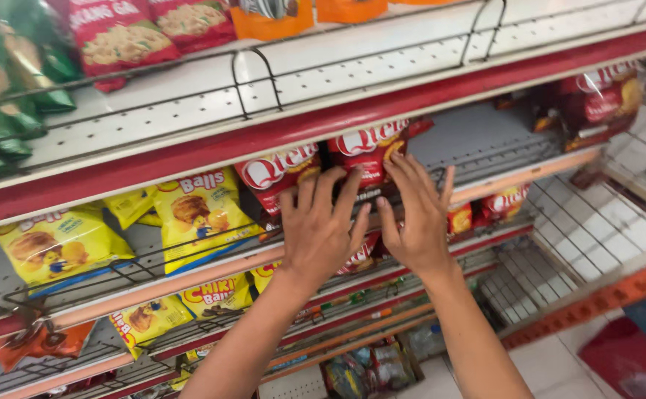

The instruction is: The person wipes the shelves with a cloth and spray bottle, then picks up snack packets from a cardboard box, scans them with a barcode scanner, and places them on the shelves.

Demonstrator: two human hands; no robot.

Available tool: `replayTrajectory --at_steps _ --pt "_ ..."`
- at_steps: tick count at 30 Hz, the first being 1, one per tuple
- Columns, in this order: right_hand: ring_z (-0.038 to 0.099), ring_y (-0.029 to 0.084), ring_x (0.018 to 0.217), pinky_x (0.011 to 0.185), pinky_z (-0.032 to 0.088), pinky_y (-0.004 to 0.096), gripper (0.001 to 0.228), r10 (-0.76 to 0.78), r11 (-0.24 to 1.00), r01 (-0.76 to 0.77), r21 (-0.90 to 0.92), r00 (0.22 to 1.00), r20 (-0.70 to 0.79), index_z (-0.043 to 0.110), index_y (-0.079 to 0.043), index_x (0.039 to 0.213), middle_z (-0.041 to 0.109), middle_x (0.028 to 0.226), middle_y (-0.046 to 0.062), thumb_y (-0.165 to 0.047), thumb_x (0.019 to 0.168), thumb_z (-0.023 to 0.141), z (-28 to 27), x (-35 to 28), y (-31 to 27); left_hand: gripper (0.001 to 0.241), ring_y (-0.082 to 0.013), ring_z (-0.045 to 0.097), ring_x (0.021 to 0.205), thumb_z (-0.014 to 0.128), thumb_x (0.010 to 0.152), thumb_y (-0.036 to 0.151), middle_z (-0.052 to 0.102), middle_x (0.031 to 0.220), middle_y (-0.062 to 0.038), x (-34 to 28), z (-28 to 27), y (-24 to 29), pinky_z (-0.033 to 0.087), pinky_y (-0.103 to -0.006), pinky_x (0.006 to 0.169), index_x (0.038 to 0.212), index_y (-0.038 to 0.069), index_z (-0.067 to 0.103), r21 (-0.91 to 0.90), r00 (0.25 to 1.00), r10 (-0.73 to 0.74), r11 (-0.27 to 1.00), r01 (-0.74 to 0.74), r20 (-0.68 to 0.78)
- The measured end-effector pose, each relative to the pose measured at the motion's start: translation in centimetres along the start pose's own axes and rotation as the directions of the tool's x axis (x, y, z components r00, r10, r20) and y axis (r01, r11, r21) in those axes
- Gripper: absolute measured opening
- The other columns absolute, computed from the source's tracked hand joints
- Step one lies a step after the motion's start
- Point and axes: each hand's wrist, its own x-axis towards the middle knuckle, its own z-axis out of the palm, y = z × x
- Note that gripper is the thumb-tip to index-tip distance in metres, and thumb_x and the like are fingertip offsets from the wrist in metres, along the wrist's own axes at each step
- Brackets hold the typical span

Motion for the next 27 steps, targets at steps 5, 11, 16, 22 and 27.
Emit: replayTrajectory --at_steps 5,11,16,22,27 --pt "0.051 0.033 0.14 0.12 0.039 0.043 0.033 0.261 0.924 -0.233 0.303 0.964 -0.054 0.058 0.001 0.134 0.053 0.149 0.021 -0.01 0.102 0.061 -2.1 -5.1 -0.1 0.021 -0.0303 0.059 0.115 0.075 0.094 0.019 0.064 0.122 -0.009 -2.0 0.3 -0.1 0.045 -0.0463 0.098 0.113 0.012 0.07 -0.37 0.985 0.045 0.923 -0.105 -0.167" --pt "0.069 0.015 0.1 0.094 0.056 0.03 0.021 0.735 0.574 -0.6 0.557 0.678 -0.027 0.064 0.001 0.118 0.072 0.114 0.01 -0.016 0.112 0.052 -6.4 -18.6 -2.8 0.006 -0.0306 0.063 0.102 0.073 0.093 0.007 0.068 0.113 -0.013 -10.8 3.0 5.2 0.05 -0.0417 0.092 0.095 0.005 0.068 -0.855 0.995 0.1 0.518 -0.027 0.029" --pt "0.069 0.013 0.091 0.088 0.058 0.029 0.021 0.897 0.431 -0.781 0.452 0.426 -0.12 0.067 0.002 0.105 0.074 0.106 0.009 -0.015 0.11 0.055 -11.0 -33.4 -9.7 0.009 -0.0293 0.065 0.095 0.072 0.094 0.01 0.069 0.104 -0.01 -20.8 5.2 12.6 0.049 -0.041 0.087 0.091 0.004 0.066 -0.967 0.885 0.4 0.18 0.178 0.237" --pt "0.065 0.011 0.08 0.074 0.054 0.027 0.012 0.919 0.052 -0.989 0.135 -0.005 -0.394 0.071 0.0 0.1 0.071 0.089 0.007 -0.012 0.101 0.07 -15.2 -50.6 -23.8 0.012 -0.0316 0.066 0.089 0.069 0.099 0.013 0.068 0.096 -0.013 -34.6 3.3 23.2 0.052 -0.0395 0.082 0.093 0.003 0.067 -0.832 0.512 0.779 0.023 0.554 0.362" --pt "0.07 0.012 0.083 0.074 0.057 0.028 0.017 0.771 -0.21 -0.968 0.137 -0.251 -0.585 0.07 -0.003 0.103 0.075 0.093 0.006 -0.015 0.093 0.075 -16.8 -59.6 -34.8 0.028 -0.0377 0.064 0.114 0.057 0.092 -0.001 0.068 0.116 -0.016 -43.5 -1.0 28.3 0.051 -0.042 0.096 0.119 0.006 0.062 -0.79 0.358 0.896 -0.015 0.613 0.261"
